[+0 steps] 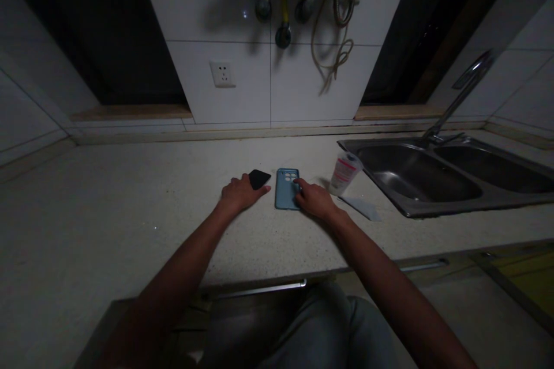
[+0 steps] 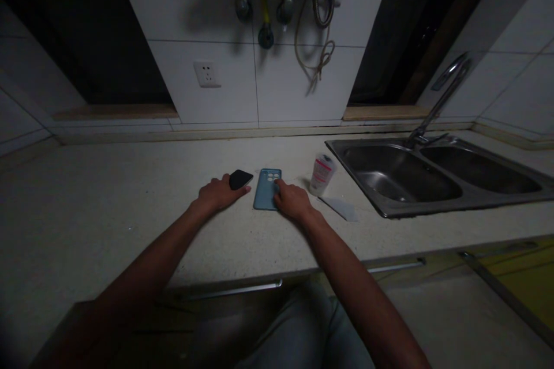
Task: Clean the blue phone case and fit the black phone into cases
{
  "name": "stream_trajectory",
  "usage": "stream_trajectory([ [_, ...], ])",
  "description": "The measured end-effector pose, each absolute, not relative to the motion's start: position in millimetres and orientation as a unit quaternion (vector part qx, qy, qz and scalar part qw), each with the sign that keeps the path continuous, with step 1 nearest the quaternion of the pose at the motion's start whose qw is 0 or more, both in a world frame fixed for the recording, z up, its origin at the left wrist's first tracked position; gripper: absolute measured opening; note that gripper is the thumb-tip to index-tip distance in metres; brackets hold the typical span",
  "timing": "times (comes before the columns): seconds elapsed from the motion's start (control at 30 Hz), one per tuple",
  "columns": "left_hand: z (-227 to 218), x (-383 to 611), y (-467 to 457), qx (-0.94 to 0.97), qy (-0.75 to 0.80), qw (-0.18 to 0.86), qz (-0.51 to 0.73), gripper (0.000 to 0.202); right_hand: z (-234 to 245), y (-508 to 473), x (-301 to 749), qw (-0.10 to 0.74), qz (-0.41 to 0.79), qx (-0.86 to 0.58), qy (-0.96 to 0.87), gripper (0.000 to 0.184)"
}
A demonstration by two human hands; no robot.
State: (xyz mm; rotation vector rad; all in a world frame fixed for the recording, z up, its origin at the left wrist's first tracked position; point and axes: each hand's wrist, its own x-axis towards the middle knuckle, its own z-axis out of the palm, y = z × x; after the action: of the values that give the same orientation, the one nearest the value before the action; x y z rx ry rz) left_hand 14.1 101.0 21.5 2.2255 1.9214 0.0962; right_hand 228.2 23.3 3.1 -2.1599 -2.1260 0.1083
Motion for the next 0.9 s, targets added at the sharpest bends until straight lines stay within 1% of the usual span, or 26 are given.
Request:
stream_trajectory([
  [0.07, 19, 15, 100, 0.750, 0.654, 0.094, 0.039, 0.093, 4, 23, 228, 0.049, 0.033, -0.707, -0.705, 0.052],
  [0.2, 16, 17, 98, 0.755, 0.651, 0.064, 0.050, 0.075, 4, 22, 227, 0.045, 0.037, -0.687, -0.725, 0.053],
  [0.27, 15, 19, 97, 0.757, 0.650, 0.042, 0.056, 0.069, 4, 21, 226, 0.048, 0.036, -0.683, -0.728, 0.052],
  [0.5, 10, 23, 98, 0.762, 0.644, -0.045, 0.055, 0.073, 3, 22, 226, 0.049, 0.027, -0.685, -0.726, 0.052],
  [0.57, 10, 24, 97, 0.762, 0.643, -0.055, 0.057, 0.073, 3, 22, 226, 0.045, 0.029, -0.687, -0.725, 0.052],
  [0.7, 13, 25, 97, 0.756, 0.652, -0.034, 0.055, 0.074, 3, 21, 225, 0.049, 0.033, -0.678, -0.733, 0.052],
  [0.9, 21, 19, 102, 0.747, 0.661, 0.062, 0.040, 0.090, 2, 19, 225, 0.063, 0.044, -0.657, -0.750, 0.054],
])
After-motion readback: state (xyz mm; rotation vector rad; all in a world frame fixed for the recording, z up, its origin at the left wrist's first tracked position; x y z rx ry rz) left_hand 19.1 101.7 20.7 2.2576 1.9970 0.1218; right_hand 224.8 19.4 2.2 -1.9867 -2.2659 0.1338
